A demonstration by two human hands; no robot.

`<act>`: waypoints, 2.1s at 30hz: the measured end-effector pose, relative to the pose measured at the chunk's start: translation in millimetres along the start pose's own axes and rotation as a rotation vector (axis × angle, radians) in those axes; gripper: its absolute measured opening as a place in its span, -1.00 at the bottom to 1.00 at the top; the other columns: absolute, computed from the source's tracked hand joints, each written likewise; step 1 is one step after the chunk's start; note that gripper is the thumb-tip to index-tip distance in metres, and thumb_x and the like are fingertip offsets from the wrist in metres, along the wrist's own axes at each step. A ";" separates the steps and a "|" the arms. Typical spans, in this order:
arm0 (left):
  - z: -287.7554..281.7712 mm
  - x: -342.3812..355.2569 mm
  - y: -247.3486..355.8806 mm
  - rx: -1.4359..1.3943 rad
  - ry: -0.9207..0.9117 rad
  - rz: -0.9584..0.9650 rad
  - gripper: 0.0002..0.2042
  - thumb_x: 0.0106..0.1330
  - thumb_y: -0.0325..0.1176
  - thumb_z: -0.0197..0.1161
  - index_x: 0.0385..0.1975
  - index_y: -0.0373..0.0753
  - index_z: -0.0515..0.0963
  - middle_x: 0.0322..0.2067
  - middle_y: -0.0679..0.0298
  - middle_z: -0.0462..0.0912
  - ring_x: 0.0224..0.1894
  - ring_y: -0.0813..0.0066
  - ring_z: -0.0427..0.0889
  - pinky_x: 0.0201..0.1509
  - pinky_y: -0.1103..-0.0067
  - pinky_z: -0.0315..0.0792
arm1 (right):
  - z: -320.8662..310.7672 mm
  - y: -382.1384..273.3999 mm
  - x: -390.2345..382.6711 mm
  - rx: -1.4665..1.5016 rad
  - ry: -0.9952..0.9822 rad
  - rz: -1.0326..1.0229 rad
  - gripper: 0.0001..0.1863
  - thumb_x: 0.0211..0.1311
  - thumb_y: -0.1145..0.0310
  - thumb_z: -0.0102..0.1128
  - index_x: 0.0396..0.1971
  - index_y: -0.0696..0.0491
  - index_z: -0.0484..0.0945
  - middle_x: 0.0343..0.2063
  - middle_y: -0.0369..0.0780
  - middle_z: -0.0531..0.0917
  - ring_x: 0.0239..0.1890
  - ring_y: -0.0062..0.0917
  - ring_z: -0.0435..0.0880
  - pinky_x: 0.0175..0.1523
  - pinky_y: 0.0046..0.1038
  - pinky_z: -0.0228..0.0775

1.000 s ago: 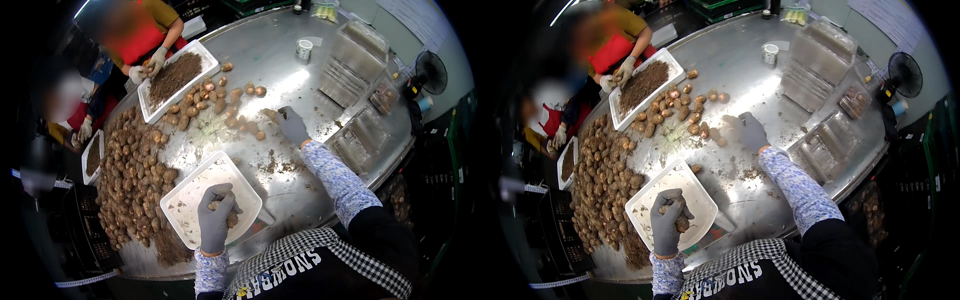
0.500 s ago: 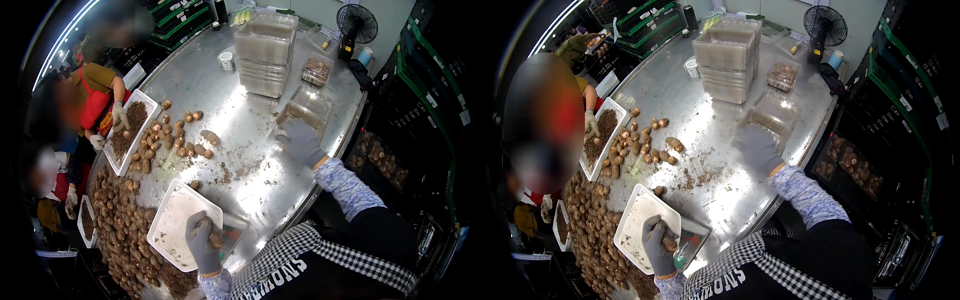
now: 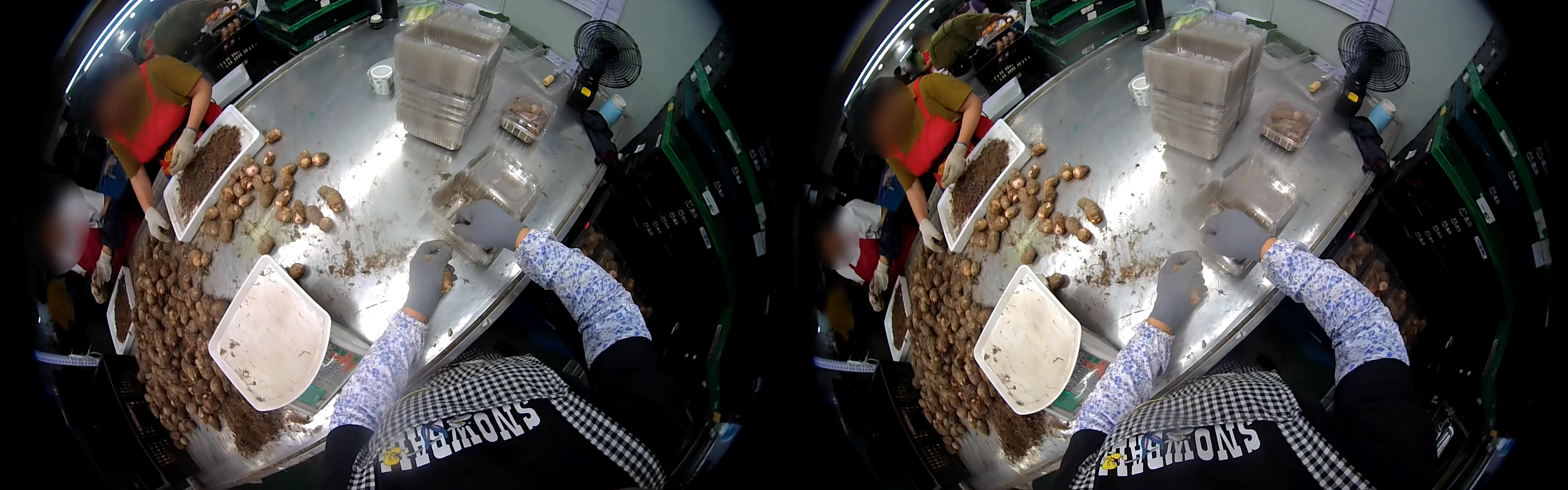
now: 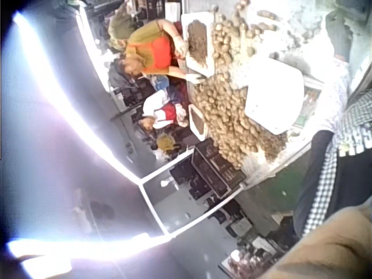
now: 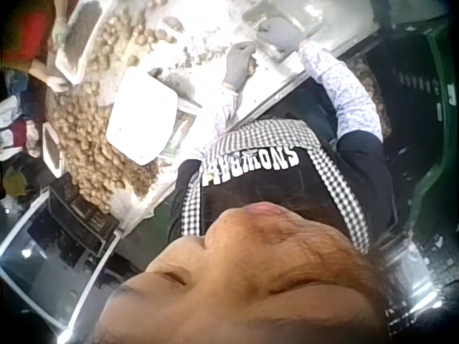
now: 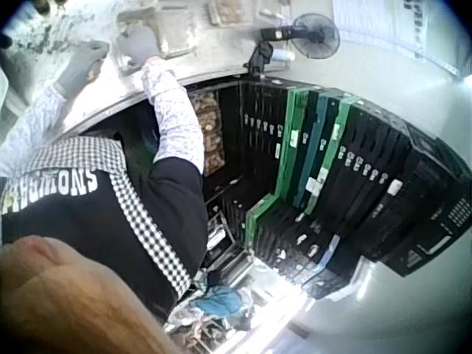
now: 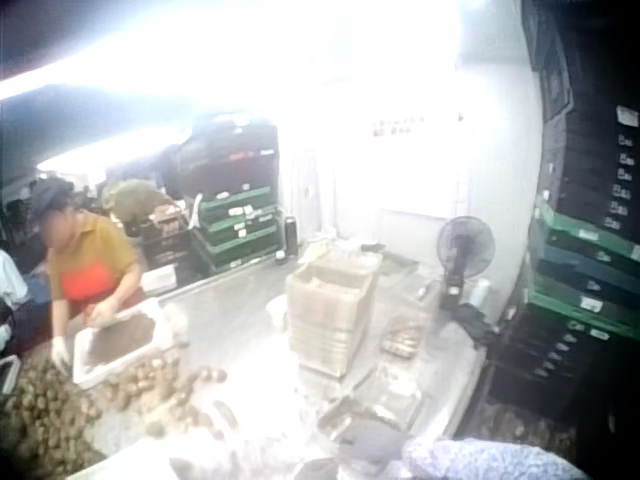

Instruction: The person sorts a large pile of potatoes on a metal table, picking them up by hand and placing them into a white plastic container on a digital scale. The person repeatedly weighs the potatoes, adjusts the quantity, and then transfers the weighed batch into clear plastic packaging.

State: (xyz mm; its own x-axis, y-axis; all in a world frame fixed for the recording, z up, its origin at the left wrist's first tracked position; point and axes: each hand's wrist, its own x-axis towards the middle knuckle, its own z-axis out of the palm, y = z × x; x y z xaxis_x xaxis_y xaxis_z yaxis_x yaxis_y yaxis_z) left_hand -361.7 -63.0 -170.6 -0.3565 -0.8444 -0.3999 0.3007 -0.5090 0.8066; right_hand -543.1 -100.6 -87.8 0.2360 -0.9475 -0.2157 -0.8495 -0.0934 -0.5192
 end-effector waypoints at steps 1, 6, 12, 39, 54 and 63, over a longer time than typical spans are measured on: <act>3.7 1.4 -1.0 -0.045 -0.007 -0.008 -0.85 0.39 -0.41 0.15 -0.12 -0.27 0.45 -0.42 0.25 0.53 -0.57 0.64 0.45 -0.61 0.66 0.35 | 1.6 0.9 2.4 0.021 -0.017 -0.042 -0.68 0.21 0.18 0.07 -0.41 0.13 0.65 -0.37 -0.04 0.66 -0.28 -0.12 0.63 -0.08 -0.20 0.47; 7.5 -0.5 0.9 -0.128 0.044 0.013 -0.88 0.42 -0.39 0.13 -0.14 -0.25 0.43 -0.42 0.23 0.54 -0.54 0.60 0.49 -0.60 0.66 0.37 | 7.6 7.8 21.0 0.194 -0.156 -0.129 -0.70 0.20 0.23 0.13 -0.33 0.19 0.61 -0.48 -0.07 0.66 -0.43 -0.33 0.65 -0.21 -0.33 0.50; -5.1 -8.7 13.8 -0.078 0.075 0.051 -0.89 0.41 -0.39 0.13 -0.16 -0.24 0.44 -0.45 0.26 0.56 -0.53 0.58 0.52 -0.58 0.63 0.40 | -4.8 -16.6 26.5 0.408 -0.355 0.011 -0.69 0.25 0.21 0.09 -0.42 0.19 0.59 -0.48 -0.06 0.64 -0.43 -0.27 0.63 -0.20 -0.28 0.48; -22.1 5.5 41.6 0.184 0.113 -0.049 -0.75 0.37 -0.26 0.24 -0.20 -0.35 0.52 -0.46 0.26 0.63 -0.55 0.61 0.59 -0.50 0.70 0.46 | 41.0 13.8 44.5 1.095 -0.393 0.174 -0.88 0.30 0.36 0.14 -0.31 0.10 0.50 -0.60 -0.34 0.51 -0.63 -0.72 0.42 -0.52 -0.63 0.28; -12.7 9.3 42.2 0.626 0.138 -0.138 -0.52 0.31 0.06 0.16 -0.18 -0.33 0.49 -0.50 0.12 0.67 -0.41 0.29 0.68 -0.24 0.42 0.52 | -40.1 -15.2 1.9 0.680 -0.014 0.108 -0.92 0.09 0.47 0.10 -0.42 0.14 0.53 -0.65 -0.27 0.52 -0.64 -0.68 0.46 -0.55 -0.57 0.27; -29.7 -97.5 113.3 0.051 0.475 0.476 -0.48 0.35 -0.26 0.21 0.25 -0.31 0.26 -0.33 0.15 0.61 -0.62 0.64 0.49 -0.65 0.70 0.30 | -47.7 -144.3 -22.7 0.244 0.232 -0.637 -0.97 -0.03 0.58 0.12 -0.57 0.14 0.48 -0.66 -0.23 0.53 -0.64 -0.49 0.51 -0.51 -0.45 0.32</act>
State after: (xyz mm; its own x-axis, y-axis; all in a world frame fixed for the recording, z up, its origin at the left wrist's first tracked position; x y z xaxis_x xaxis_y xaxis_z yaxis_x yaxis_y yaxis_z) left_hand -266.7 -43.3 -53.2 0.2357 -0.9625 -0.1345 0.2825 -0.0645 0.9571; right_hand -448.3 -80.2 31.5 0.5216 -0.7746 0.3577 -0.4437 -0.6044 -0.6616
